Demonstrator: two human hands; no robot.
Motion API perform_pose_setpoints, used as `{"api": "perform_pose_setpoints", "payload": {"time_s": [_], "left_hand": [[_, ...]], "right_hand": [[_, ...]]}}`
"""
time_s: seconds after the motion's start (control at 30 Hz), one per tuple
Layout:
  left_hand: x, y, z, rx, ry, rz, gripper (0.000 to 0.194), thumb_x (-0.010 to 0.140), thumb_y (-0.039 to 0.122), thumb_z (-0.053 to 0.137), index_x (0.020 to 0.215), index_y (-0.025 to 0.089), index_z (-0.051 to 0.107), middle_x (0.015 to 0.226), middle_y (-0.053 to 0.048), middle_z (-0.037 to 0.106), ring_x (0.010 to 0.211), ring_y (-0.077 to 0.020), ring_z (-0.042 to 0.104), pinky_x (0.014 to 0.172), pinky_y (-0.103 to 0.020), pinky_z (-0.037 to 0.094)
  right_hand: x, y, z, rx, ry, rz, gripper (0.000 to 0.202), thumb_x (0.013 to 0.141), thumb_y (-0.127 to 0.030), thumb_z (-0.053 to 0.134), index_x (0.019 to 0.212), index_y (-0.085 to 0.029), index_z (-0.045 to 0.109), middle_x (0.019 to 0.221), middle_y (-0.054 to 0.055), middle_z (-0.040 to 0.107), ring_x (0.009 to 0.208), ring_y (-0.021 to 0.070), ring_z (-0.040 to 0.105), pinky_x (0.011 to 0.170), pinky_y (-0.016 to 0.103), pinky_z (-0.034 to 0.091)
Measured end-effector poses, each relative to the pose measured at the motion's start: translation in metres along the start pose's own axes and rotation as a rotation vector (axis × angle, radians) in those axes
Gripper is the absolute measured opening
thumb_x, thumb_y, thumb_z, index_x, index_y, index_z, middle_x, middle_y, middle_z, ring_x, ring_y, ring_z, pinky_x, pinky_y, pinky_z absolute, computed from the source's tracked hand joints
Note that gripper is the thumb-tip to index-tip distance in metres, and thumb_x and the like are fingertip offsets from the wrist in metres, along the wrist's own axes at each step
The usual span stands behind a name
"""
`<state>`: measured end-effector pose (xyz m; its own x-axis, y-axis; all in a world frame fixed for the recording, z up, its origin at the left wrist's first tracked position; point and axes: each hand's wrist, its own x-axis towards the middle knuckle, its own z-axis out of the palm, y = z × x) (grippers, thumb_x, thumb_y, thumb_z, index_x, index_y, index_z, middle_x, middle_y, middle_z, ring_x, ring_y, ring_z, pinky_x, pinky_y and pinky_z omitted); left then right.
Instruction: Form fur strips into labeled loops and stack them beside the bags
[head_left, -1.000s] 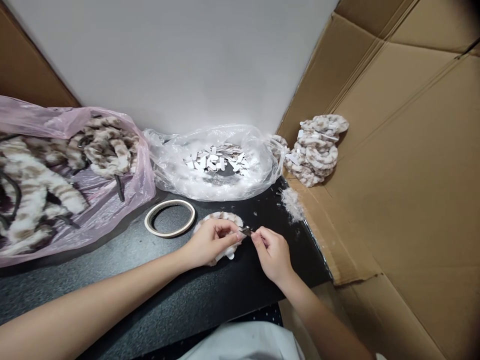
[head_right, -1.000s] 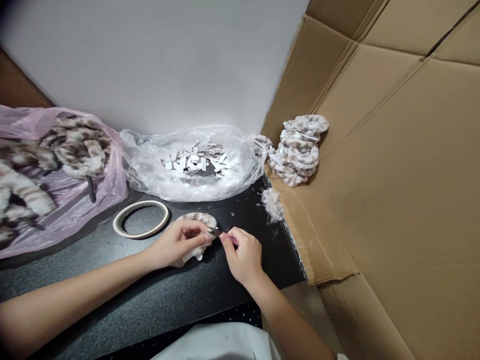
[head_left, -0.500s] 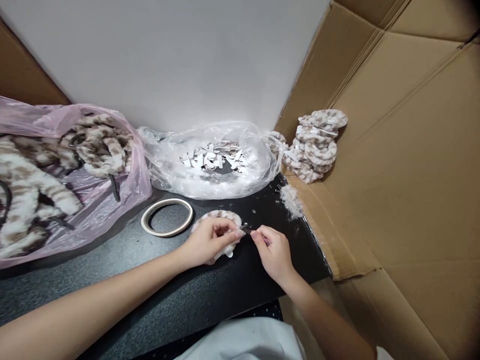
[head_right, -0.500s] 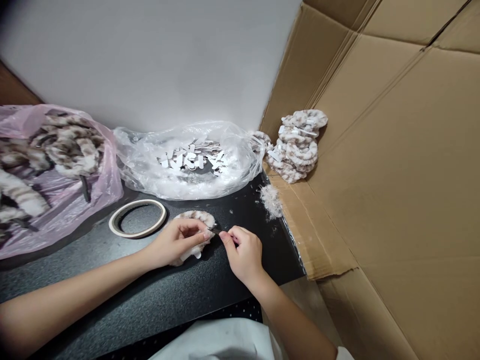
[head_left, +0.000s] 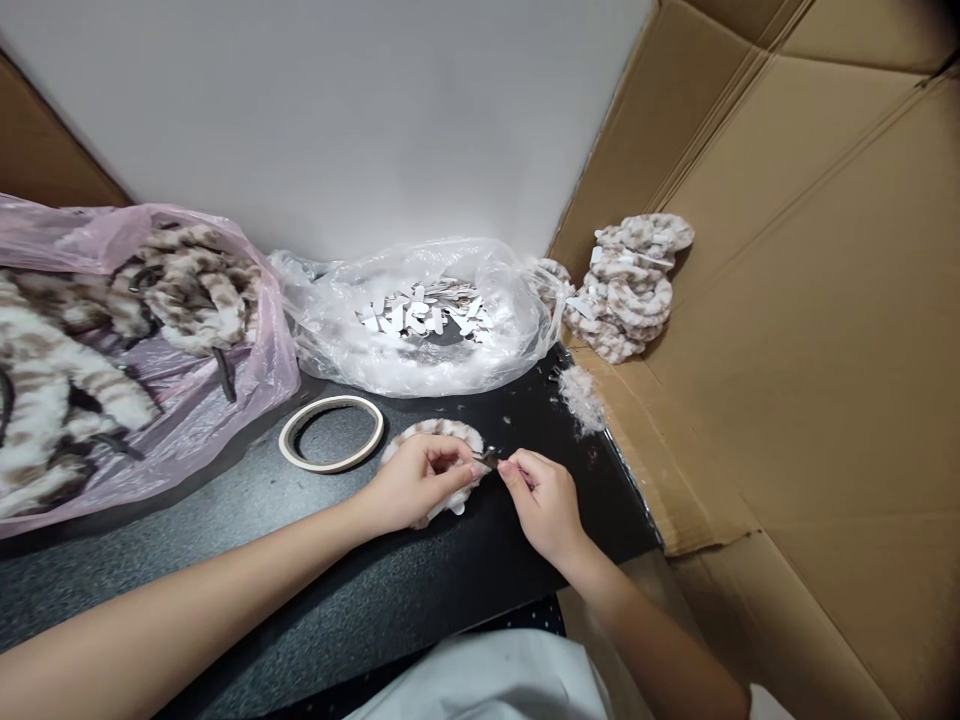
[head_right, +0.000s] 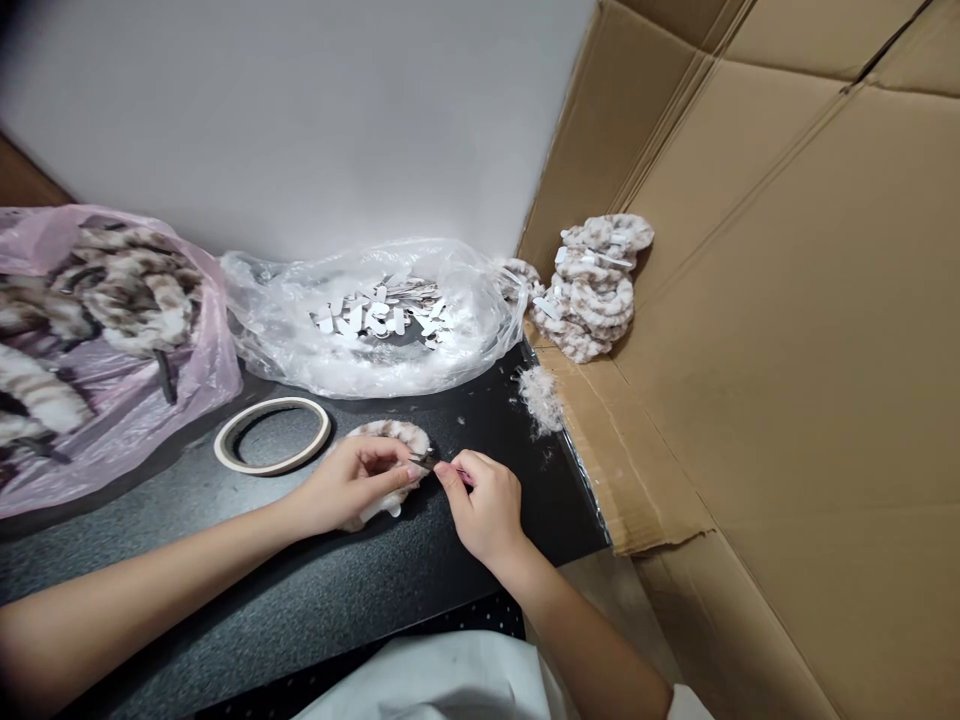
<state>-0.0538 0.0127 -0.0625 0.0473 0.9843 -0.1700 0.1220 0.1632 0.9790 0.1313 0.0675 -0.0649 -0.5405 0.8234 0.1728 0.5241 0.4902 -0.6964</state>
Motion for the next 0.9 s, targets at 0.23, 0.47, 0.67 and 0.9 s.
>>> {"api": "perform_pose_setpoints", "payload": {"time_s": [0.23,0.47,0.67,0.9], "left_hand": [[-0.001,0.001,0.000,0.008,-0.005,0.004,0.032,0.080,0.043,0.065,0.073,0.012,0.067,0.055,0.001,0.052,0.046,-0.0079,0.042,0.043,-0.019,0.029],[-0.003,0.007,0.004,-0.031,-0.056,0.028,0.029,0.080,0.040,0.065,0.067,0.014,0.062,0.051,0.004,0.046,0.043,-0.0057,0.037,0.039,-0.017,0.026],[-0.003,0.007,0.004,0.014,-0.061,-0.001,0.029,0.081,0.040,0.063,0.067,0.014,0.061,0.049,0.004,0.045,0.041,-0.0055,0.035,0.037,-0.017,0.022],[-0.002,0.005,0.005,0.044,-0.055,-0.007,0.031,0.080,0.041,0.063,0.071,0.012,0.064,0.051,0.003,0.045,0.045,-0.0064,0.035,0.041,-0.018,0.023]], "right_hand": [[-0.003,0.001,-0.002,-0.001,0.004,-0.012,0.041,0.095,-0.042,0.045,0.063,-0.019,0.053,0.061,-0.002,0.054,0.056,0.0107,0.047,0.055,0.023,0.029],[-0.014,-0.005,0.005,-0.047,0.010,0.031,0.039,0.097,-0.043,0.041,0.068,-0.019,0.052,0.064,-0.001,0.056,0.058,0.0122,0.048,0.058,0.024,0.029],[-0.016,-0.007,0.007,-0.053,0.026,0.029,0.042,0.099,-0.042,0.037,0.064,-0.020,0.048,0.062,0.000,0.054,0.058,0.0129,0.047,0.059,0.026,0.026],[-0.021,-0.009,0.008,-0.086,0.074,0.080,0.042,0.098,-0.042,0.039,0.064,-0.019,0.048,0.061,-0.001,0.054,0.058,0.0130,0.047,0.059,0.027,0.025]]}}
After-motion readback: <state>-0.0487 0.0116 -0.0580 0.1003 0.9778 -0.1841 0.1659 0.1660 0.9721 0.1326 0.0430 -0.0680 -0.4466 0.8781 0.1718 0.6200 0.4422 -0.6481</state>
